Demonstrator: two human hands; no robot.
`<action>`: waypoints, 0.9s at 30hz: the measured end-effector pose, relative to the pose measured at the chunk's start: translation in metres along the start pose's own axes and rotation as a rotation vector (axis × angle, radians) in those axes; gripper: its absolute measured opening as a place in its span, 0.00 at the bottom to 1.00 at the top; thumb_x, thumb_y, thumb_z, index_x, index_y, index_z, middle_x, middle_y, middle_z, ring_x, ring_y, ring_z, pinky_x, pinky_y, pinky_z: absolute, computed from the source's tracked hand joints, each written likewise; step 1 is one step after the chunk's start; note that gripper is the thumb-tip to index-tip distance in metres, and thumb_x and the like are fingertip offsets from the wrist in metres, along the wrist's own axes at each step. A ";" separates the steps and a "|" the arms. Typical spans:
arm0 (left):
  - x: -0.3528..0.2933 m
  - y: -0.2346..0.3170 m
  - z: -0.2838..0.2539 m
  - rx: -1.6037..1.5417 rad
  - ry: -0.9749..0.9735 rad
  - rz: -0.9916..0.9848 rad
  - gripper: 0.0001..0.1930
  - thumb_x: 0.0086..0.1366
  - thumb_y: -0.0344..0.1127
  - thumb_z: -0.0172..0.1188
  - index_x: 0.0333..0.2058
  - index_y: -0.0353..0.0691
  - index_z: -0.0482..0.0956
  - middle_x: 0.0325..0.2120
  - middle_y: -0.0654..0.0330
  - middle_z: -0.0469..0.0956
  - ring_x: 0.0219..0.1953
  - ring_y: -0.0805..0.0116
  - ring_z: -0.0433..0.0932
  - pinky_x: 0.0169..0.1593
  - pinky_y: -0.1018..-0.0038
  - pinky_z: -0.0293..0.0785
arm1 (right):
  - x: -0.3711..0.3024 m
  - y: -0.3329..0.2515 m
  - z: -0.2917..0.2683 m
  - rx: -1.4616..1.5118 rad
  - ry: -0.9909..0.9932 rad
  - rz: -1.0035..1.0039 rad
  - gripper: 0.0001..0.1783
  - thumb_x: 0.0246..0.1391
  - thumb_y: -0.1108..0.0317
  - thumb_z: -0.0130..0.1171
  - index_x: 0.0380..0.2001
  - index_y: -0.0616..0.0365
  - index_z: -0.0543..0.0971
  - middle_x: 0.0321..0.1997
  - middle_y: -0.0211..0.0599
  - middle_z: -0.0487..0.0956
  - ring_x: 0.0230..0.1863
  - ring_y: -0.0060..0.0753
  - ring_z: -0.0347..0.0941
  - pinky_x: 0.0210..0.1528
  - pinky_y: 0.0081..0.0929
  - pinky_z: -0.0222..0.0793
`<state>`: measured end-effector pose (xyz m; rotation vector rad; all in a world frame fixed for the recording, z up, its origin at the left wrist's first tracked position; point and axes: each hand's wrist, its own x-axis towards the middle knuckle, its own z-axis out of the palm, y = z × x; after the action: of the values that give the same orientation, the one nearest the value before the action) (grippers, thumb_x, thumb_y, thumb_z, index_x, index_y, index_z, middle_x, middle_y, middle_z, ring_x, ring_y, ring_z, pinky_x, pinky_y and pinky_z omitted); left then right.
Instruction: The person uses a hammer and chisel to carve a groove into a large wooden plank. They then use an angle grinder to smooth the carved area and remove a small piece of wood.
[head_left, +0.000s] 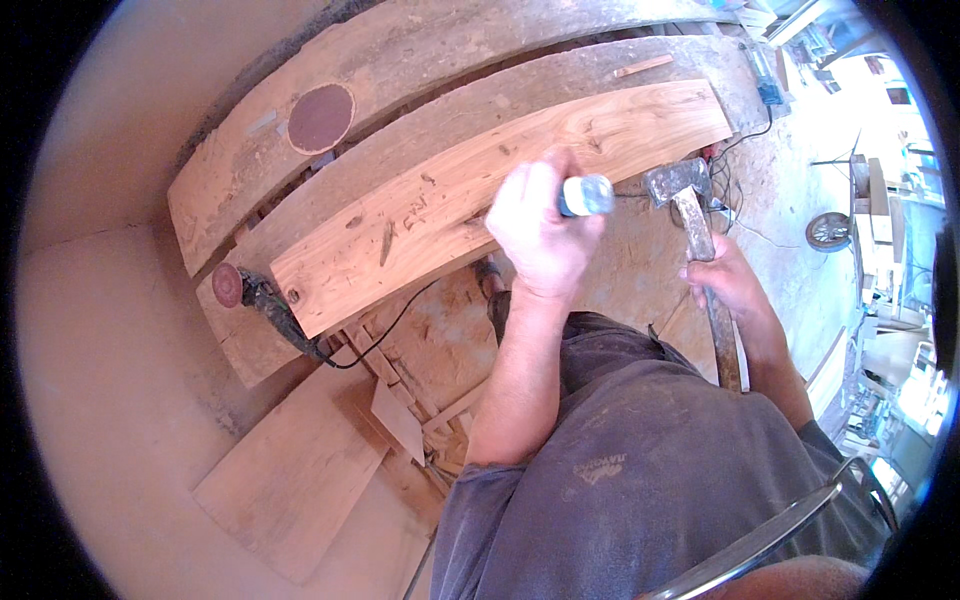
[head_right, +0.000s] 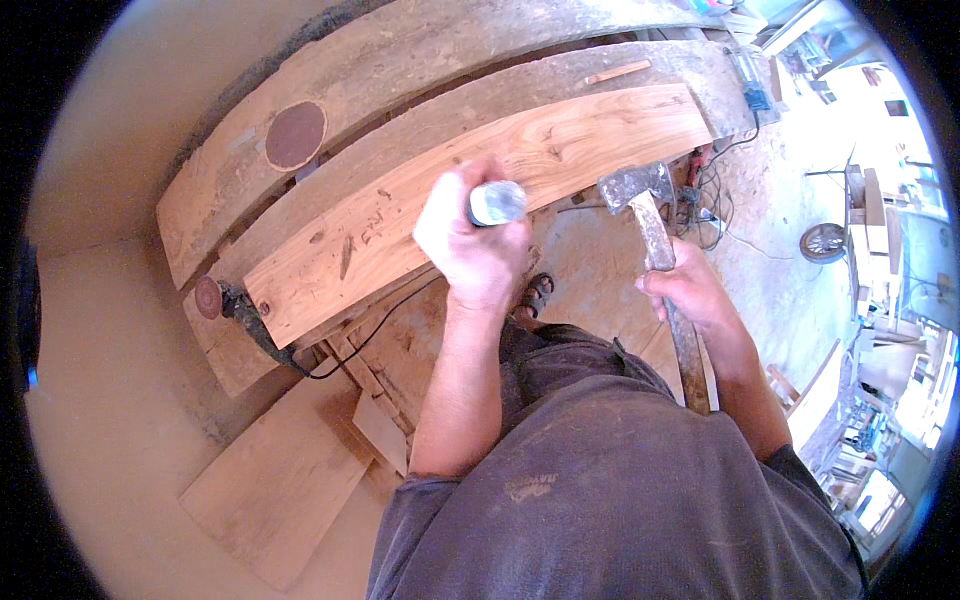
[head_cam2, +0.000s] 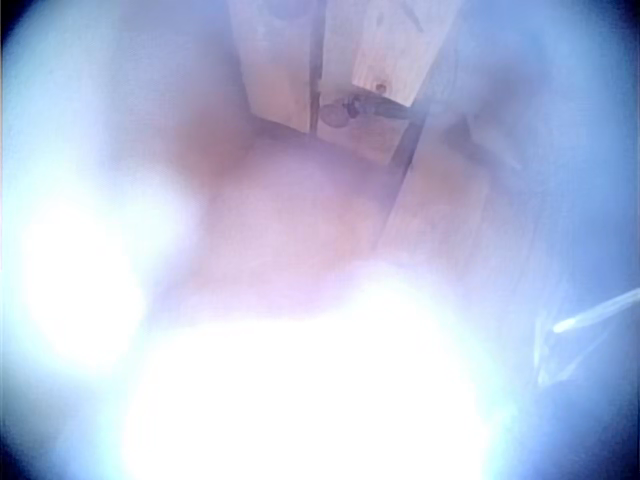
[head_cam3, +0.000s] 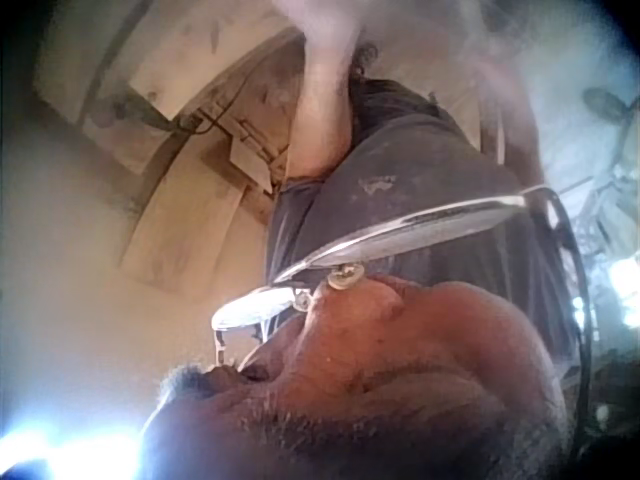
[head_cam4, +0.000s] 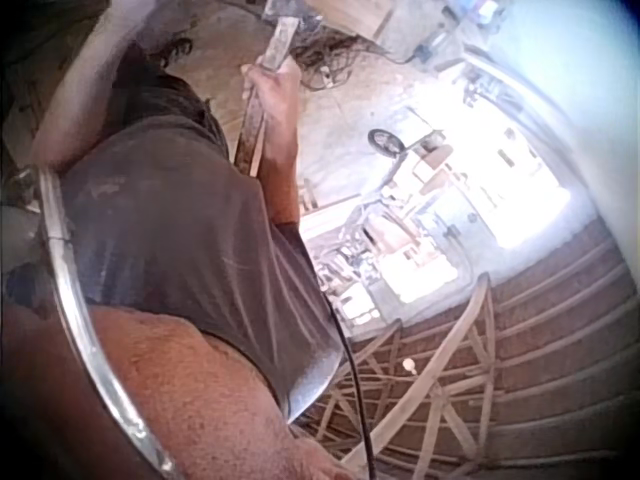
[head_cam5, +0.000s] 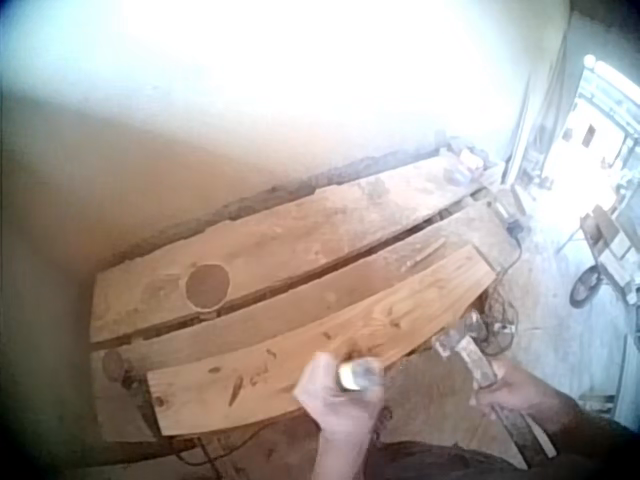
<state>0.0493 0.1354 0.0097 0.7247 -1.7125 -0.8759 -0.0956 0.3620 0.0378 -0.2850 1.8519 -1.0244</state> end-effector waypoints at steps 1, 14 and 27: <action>0.004 -0.002 -0.001 -0.029 0.059 -0.033 0.08 0.51 0.21 0.66 0.31 0.38 0.81 0.22 0.61 0.80 0.25 0.75 0.78 0.32 0.76 0.75 | -0.002 -0.003 0.002 -0.011 0.002 -0.023 0.12 0.50 0.76 0.65 0.36 0.60 0.72 0.22 0.29 0.73 0.15 0.21 0.70 0.15 0.23 0.66; 0.030 -0.018 -0.044 -0.183 0.055 -0.323 0.13 0.58 0.32 0.77 0.33 0.36 0.80 0.29 0.62 0.83 0.33 0.76 0.81 0.41 0.77 0.78 | -0.038 -0.162 0.075 -0.692 0.194 -1.009 0.08 0.57 0.74 0.61 0.39 0.60 0.74 0.21 0.32 0.76 0.19 0.25 0.74 0.21 0.25 0.70; 0.063 -0.034 -0.099 -0.757 0.230 -0.374 0.09 0.62 0.27 0.65 0.31 0.41 0.71 0.18 0.62 0.70 0.20 0.71 0.69 0.25 0.72 0.64 | -0.039 -0.033 0.077 -0.498 0.165 -0.323 0.14 0.53 0.71 0.62 0.40 0.66 0.75 0.26 0.41 0.79 0.24 0.34 0.78 0.31 0.37 0.74</action>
<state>0.1279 0.0453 0.0337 0.5905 -0.9306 -1.5163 -0.0187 0.3238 0.0734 -0.8386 2.2479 -0.7962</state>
